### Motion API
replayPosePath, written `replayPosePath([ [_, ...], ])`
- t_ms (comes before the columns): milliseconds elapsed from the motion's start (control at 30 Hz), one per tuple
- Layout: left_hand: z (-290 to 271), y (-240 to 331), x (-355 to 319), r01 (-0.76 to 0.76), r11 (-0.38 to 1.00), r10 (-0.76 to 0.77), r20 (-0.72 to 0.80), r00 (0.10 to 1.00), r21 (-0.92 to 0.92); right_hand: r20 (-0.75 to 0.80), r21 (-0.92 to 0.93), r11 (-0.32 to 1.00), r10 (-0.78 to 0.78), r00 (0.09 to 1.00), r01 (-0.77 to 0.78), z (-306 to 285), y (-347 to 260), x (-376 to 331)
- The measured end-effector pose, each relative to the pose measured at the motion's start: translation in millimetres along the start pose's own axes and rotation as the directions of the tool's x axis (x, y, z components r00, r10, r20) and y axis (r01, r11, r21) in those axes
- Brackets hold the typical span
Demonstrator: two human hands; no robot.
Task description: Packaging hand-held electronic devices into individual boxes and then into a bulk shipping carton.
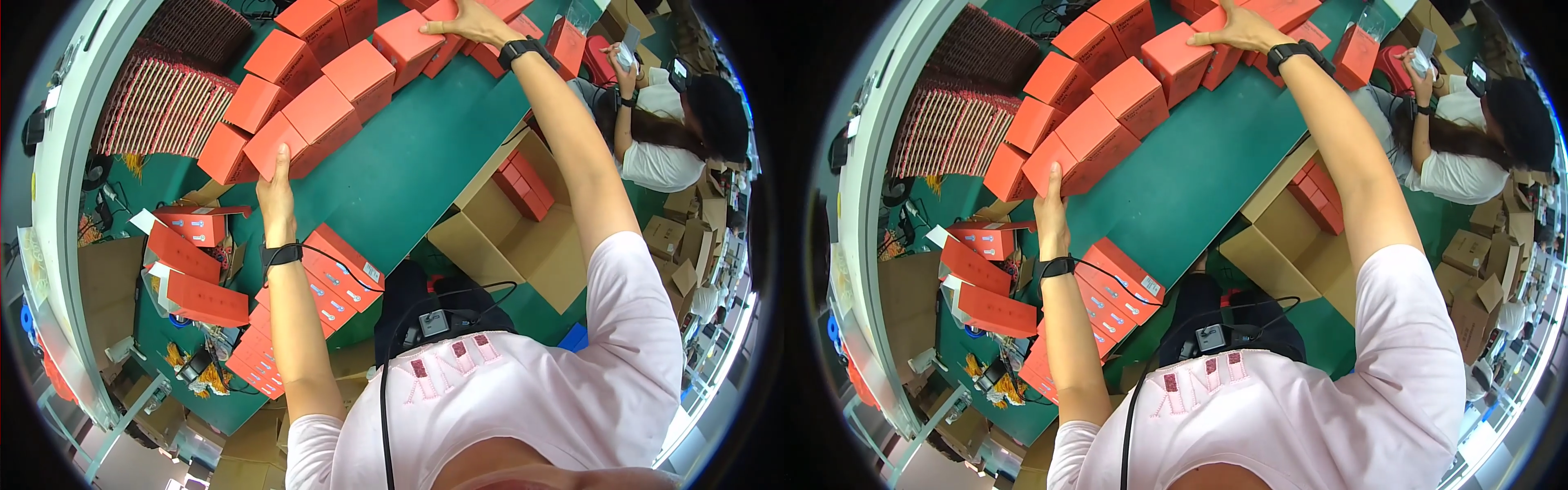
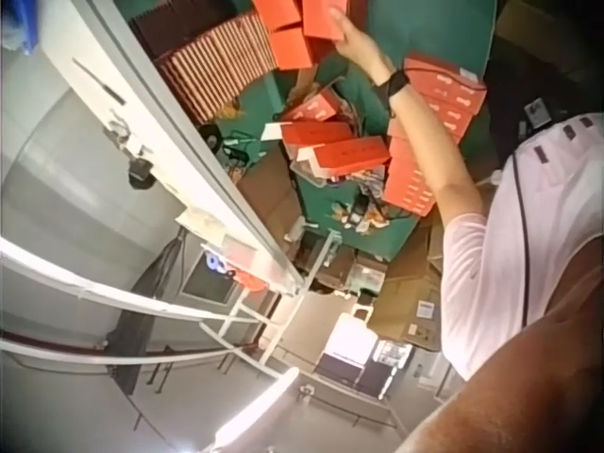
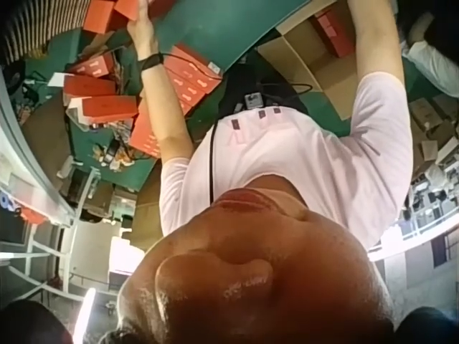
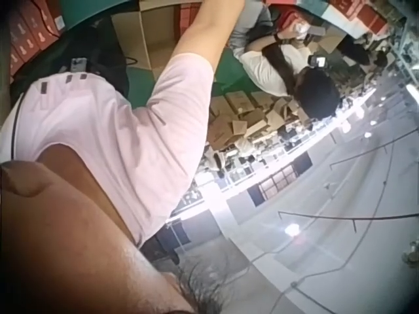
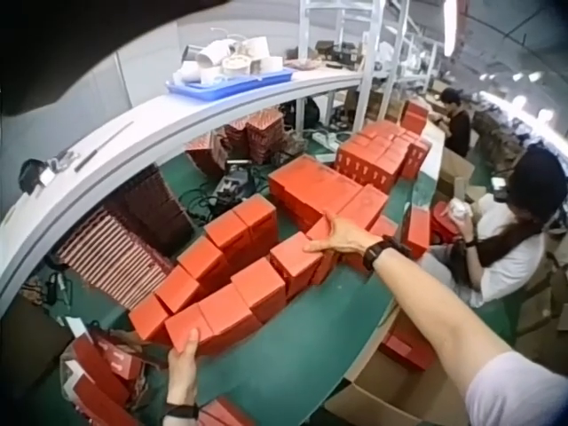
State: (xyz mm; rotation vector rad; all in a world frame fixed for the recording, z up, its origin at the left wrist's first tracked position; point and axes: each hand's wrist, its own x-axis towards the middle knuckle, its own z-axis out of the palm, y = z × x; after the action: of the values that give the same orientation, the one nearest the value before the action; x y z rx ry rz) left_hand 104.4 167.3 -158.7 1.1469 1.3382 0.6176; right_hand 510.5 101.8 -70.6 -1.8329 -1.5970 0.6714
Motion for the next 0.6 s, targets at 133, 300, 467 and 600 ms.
replayPosePath([
  [133, 0.9, -0.2, -1.7, 0.017, 1.0, -0.017, -0.007, 1.0, -0.003, -0.125, -0.162, 0.929, 0.316, 0.94, -0.334, 30.3, 22.2, 23.9],
  [300, -10.0, 4.0, -6.3, 0.043, 0.999, -0.043, 0.01, 0.999, 0.013, -0.067, 0.315, 0.872, 0.415, 0.907, -0.375, 21.0, -18.4, 10.4],
  [467, 3.2, 1.6, -4.8, 0.024, 0.999, -0.022, -0.061, 0.998, 0.032, 0.068, 0.272, 0.845, 0.46, 0.885, -0.46, 30.2, 81.6, 9.6],
  [600, 7.7, 1.2, -7.5, 0.021, 0.999, -0.016, -0.112, 0.994, 0.045, 0.047, 0.394, 0.732, 0.588, 0.807, -0.556, 35.9, 76.8, 15.0],
])
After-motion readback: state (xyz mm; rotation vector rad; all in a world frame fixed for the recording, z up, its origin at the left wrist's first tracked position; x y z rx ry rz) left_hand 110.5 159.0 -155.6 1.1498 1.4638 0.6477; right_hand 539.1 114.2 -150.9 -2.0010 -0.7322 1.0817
